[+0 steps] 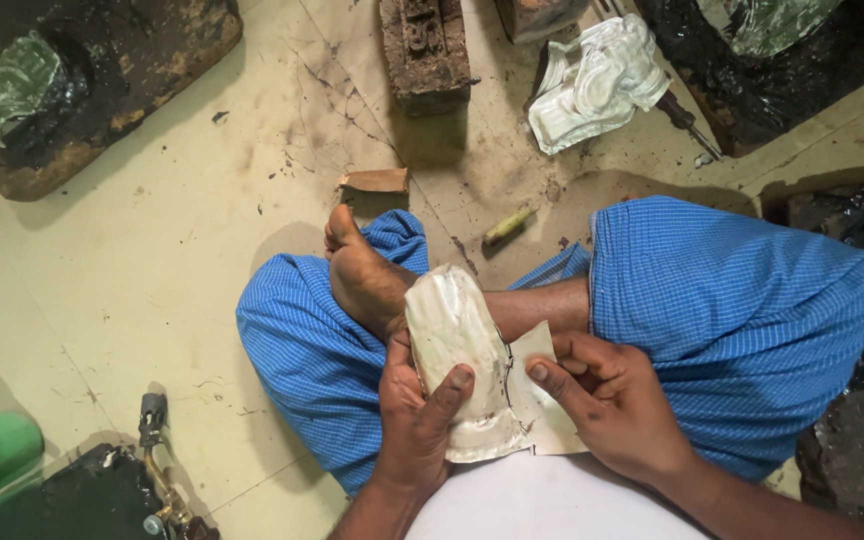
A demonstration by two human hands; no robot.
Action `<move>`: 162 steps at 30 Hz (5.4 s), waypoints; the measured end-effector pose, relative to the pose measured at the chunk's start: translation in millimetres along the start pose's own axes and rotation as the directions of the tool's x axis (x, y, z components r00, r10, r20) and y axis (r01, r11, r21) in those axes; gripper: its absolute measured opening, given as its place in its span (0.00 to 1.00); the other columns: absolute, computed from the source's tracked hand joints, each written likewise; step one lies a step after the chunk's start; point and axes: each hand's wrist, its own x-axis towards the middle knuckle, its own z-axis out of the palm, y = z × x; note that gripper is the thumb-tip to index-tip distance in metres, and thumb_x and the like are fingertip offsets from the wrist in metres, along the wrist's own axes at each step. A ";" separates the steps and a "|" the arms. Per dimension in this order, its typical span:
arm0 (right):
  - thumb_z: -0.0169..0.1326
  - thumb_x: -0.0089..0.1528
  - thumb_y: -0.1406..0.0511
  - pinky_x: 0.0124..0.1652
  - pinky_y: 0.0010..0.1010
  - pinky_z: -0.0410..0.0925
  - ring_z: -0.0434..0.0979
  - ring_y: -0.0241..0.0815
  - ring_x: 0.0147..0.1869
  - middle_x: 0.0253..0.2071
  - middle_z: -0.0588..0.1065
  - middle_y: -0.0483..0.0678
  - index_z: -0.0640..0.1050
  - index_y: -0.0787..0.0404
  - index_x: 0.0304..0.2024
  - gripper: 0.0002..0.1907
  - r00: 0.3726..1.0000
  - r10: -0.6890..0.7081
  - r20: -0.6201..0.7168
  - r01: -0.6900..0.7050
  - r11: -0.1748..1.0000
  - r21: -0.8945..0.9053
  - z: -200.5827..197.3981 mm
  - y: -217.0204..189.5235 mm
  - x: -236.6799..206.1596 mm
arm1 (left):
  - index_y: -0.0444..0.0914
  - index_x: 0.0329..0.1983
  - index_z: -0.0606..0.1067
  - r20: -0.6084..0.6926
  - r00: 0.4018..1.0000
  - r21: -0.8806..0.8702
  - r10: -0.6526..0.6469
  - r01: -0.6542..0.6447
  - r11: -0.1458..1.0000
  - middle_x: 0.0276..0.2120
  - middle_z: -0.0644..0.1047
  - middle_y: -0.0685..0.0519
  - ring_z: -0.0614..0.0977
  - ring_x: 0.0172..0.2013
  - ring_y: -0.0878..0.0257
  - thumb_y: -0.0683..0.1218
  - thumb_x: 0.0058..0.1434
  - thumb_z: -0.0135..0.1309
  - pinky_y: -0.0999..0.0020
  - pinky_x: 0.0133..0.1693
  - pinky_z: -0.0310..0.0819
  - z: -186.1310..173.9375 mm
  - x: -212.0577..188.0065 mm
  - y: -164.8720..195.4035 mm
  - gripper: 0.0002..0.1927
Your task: The person sits on the workshop floor and peels paper wrapping from a white casting mold, turning it over to remove the wrapping. They place the mold into a mold box formed by bricks, position it, and set a brick on top of it.
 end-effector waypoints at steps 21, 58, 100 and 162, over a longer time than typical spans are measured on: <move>0.57 0.64 0.65 0.27 0.18 0.67 0.74 0.24 0.28 0.28 0.82 0.45 0.81 0.67 0.45 0.11 0.998 -0.023 -0.067 0.032 0.990 0.138 5.3 20.3 -9.6 | 0.32 0.66 0.58 -0.001 1.000 -0.058 0.030 -0.030 0.998 0.50 0.78 0.43 0.82 0.48 0.60 0.41 0.59 0.64 0.61 0.52 0.79 -1.7 -5.3 -3.9 0.37; 0.58 0.62 0.67 0.29 0.22 0.71 0.77 0.26 0.30 0.28 0.84 0.45 0.84 0.68 0.40 0.09 0.998 0.034 0.047 -0.036 0.998 0.049 0.6 10.5 -7.7 | 0.31 0.61 0.58 0.007 0.986 0.153 0.164 -0.163 0.975 0.49 0.77 0.42 0.80 0.47 0.61 0.43 0.62 0.64 0.65 0.51 0.77 -9.5 -19.1 -12.8 0.33; 0.57 0.62 0.68 0.45 0.25 0.74 0.80 0.34 0.46 0.46 0.83 0.50 0.77 0.70 0.56 0.20 0.988 0.066 0.143 -0.107 0.948 0.300 0.0 10.9 11.5 | 0.34 0.61 0.61 -0.044 0.998 -0.027 0.055 -0.056 0.998 0.50 0.77 0.45 0.81 0.49 0.59 0.40 0.55 0.67 0.60 0.52 0.79 7.7 4.7 5.7 0.35; 0.54 0.63 0.75 0.35 0.37 0.81 0.80 0.36 0.37 0.39 0.80 0.52 0.70 0.62 0.68 0.29 0.985 -0.174 -0.005 0.174 0.976 0.133 13.3 -116.2 324.6 | 0.31 0.54 0.68 -0.206 0.969 0.023 0.134 -0.132 0.991 0.43 0.81 0.40 0.86 0.38 0.53 0.40 0.50 0.69 0.54 0.40 0.87 -35.1 349.4 108.0 0.31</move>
